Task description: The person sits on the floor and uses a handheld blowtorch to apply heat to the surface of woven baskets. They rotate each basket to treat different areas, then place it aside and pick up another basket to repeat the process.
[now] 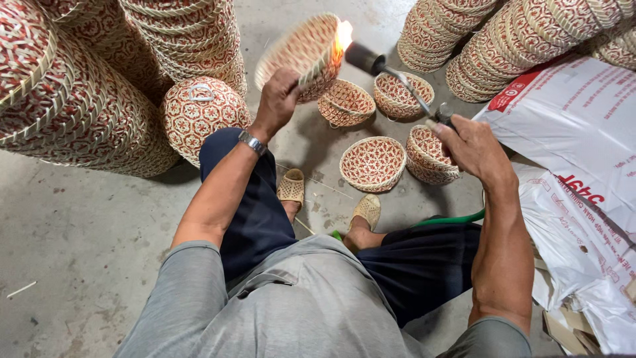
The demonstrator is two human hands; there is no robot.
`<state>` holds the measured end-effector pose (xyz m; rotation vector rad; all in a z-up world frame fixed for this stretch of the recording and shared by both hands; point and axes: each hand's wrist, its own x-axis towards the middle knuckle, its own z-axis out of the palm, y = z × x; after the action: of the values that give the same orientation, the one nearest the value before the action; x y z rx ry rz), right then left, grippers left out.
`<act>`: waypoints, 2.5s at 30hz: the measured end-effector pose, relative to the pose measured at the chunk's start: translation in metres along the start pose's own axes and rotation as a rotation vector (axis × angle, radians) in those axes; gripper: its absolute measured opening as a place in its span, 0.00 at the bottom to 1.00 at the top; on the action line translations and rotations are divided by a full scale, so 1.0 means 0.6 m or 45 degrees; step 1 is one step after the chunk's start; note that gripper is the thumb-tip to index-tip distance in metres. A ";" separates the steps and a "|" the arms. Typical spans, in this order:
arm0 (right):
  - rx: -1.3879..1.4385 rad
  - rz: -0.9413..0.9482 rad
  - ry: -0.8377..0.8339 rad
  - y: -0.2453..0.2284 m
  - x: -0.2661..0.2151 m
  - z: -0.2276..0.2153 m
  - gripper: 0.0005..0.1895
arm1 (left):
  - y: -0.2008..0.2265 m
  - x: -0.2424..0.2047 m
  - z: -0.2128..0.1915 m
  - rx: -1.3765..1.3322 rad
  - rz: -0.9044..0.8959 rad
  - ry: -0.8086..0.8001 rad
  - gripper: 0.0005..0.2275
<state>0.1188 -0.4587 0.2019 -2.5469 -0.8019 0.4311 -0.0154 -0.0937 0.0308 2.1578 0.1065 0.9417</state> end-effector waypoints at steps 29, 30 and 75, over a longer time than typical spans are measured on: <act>-0.182 0.018 0.161 -0.020 0.005 -0.007 0.29 | 0.063 -0.043 0.014 1.106 0.673 -0.259 0.11; -0.178 0.024 0.157 -0.021 0.005 -0.005 0.28 | 0.063 -0.043 0.017 1.091 0.676 -0.275 0.11; 0.334 -0.307 0.563 0.085 0.059 0.149 0.16 | 0.088 0.025 0.030 0.246 -0.025 -0.299 0.31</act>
<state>0.1338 -0.4476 0.0944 -2.1516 -0.8063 -0.0991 -0.0037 -0.1365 0.0678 2.4247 0.1069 0.6839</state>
